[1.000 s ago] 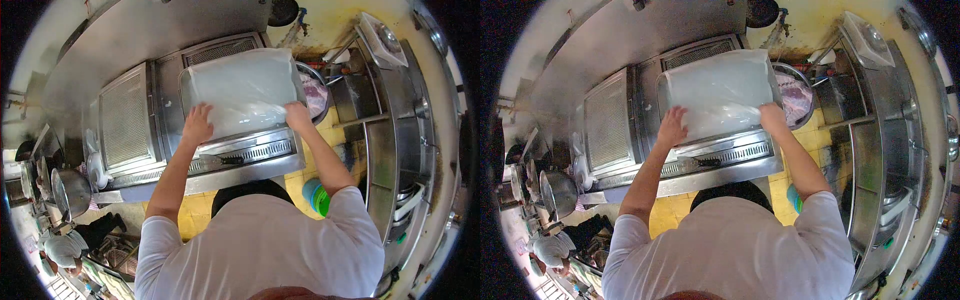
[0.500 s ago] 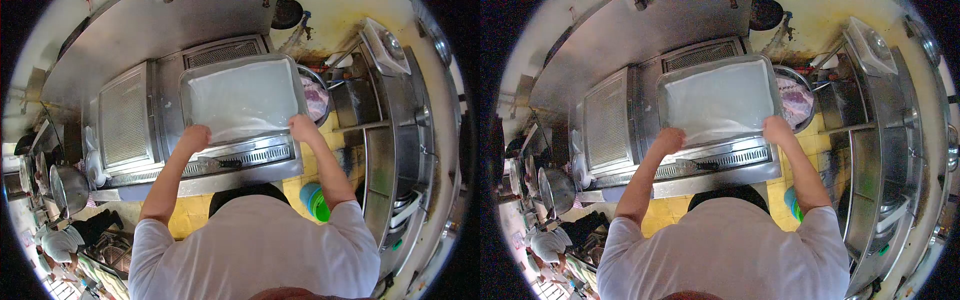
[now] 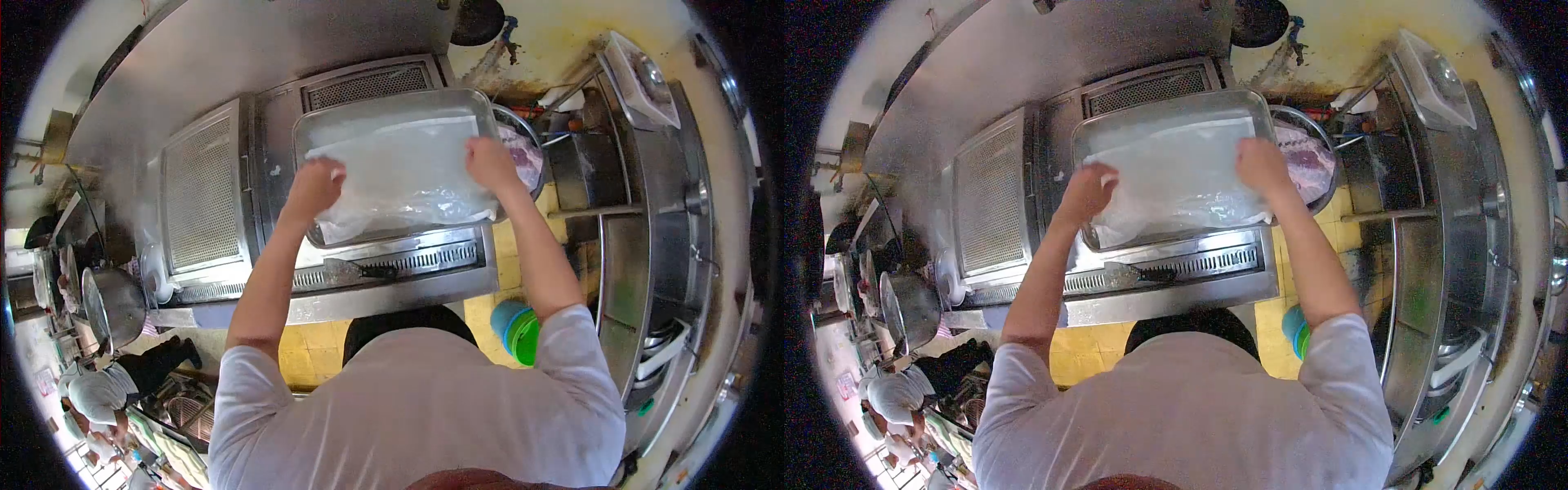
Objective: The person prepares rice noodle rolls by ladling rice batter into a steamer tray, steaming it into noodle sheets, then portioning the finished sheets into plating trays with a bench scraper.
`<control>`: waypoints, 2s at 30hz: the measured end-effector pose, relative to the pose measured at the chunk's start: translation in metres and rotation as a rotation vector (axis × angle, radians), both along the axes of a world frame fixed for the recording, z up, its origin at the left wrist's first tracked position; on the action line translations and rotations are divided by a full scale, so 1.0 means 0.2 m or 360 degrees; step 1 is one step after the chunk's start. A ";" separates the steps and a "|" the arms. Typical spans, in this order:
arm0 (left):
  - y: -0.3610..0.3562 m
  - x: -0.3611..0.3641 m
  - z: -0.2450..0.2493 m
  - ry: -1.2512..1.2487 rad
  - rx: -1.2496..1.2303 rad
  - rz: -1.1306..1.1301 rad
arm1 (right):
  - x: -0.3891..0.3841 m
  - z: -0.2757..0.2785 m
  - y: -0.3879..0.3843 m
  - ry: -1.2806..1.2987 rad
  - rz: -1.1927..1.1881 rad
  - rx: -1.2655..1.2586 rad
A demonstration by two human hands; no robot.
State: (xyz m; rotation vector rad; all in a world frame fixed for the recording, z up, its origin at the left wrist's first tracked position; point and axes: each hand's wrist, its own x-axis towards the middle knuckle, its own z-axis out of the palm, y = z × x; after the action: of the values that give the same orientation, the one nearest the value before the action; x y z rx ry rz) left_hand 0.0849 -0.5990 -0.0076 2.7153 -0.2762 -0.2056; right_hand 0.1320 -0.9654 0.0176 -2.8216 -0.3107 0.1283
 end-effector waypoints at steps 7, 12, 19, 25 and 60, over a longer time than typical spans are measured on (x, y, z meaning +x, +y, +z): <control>-0.03 0.38 -0.28 -0.0333 0.0250 0.0115 | 0.46 -0.39 0.17 -0.0448 0.0294 -0.0135; -0.01 0.38 -0.25 -0.0011 0.0532 -0.0015 | 0.47 -0.31 0.12 0.0400 0.0287 -0.0499; 0.12 0.23 -0.09 -0.0241 0.0429 0.0083 | 0.27 -0.23 -0.17 -0.0508 0.0535 -0.0652; 0.23 0.06 0.10 -0.0313 -0.0042 0.0448 | 0.20 -0.01 -0.36 -0.0455 0.0143 0.0390; 1.66 -1.16 1.53 -0.1608 -0.1718 0.0573 | -0.72 1.65 1.11 -0.0965 0.0101 0.1403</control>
State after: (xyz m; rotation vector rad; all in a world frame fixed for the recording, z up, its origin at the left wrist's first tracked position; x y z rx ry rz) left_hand -0.1481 -0.2665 0.2986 1.5271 -0.0958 1.1017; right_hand -0.0112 -0.7437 0.3479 -1.9063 -0.4450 -0.6894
